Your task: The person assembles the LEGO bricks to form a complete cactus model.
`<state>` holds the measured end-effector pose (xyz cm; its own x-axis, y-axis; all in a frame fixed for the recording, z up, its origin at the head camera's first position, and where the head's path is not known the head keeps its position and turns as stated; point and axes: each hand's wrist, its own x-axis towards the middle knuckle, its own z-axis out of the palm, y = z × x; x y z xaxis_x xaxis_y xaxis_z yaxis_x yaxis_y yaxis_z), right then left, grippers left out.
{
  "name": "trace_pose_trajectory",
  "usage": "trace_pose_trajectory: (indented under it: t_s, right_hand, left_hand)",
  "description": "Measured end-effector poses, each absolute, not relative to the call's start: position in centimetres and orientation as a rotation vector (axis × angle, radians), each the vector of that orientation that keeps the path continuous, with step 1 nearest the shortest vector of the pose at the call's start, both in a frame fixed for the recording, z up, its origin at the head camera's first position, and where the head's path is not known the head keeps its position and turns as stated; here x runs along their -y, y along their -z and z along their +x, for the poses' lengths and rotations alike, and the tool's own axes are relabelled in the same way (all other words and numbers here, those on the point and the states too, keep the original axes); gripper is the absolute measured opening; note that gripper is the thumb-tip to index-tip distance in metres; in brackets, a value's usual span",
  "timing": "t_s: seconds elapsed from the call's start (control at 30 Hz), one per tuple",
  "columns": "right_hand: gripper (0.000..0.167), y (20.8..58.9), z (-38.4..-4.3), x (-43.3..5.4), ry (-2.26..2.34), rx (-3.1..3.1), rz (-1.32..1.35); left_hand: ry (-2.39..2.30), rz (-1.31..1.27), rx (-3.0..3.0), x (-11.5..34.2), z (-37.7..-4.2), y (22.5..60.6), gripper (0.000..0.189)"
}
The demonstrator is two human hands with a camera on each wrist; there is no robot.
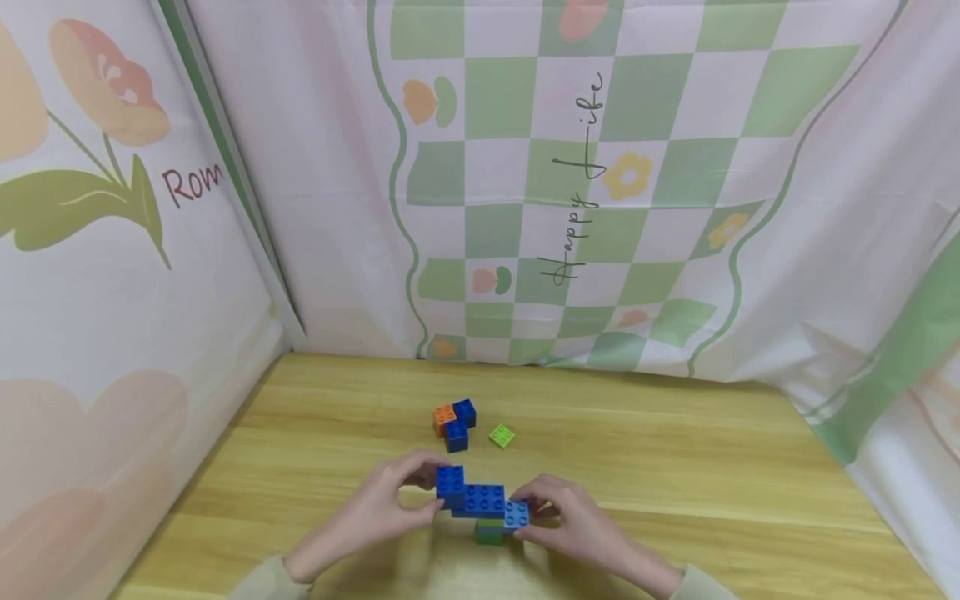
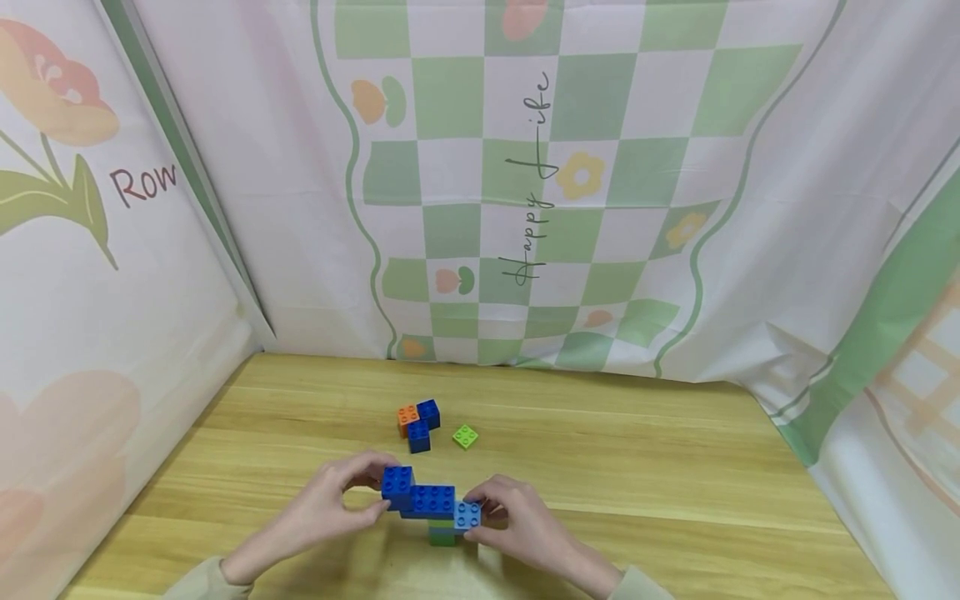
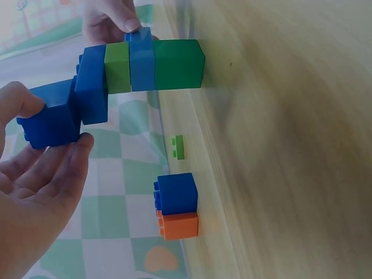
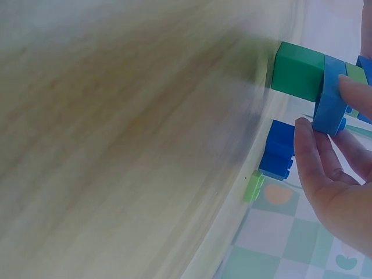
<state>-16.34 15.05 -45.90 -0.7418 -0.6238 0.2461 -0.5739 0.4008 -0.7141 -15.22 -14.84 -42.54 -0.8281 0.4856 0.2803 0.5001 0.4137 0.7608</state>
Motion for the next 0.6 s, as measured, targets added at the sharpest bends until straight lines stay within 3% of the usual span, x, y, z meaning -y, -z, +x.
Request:
trace_pose_trajectory:
  t_s: [0.6]
  right_hand:
    - [0.034,45.32,-16.58,-14.49,1.212,-2.712,-1.209]
  left_hand:
    - [1.433,-0.911,2.609,14.65,-15.26,43.04,0.043]
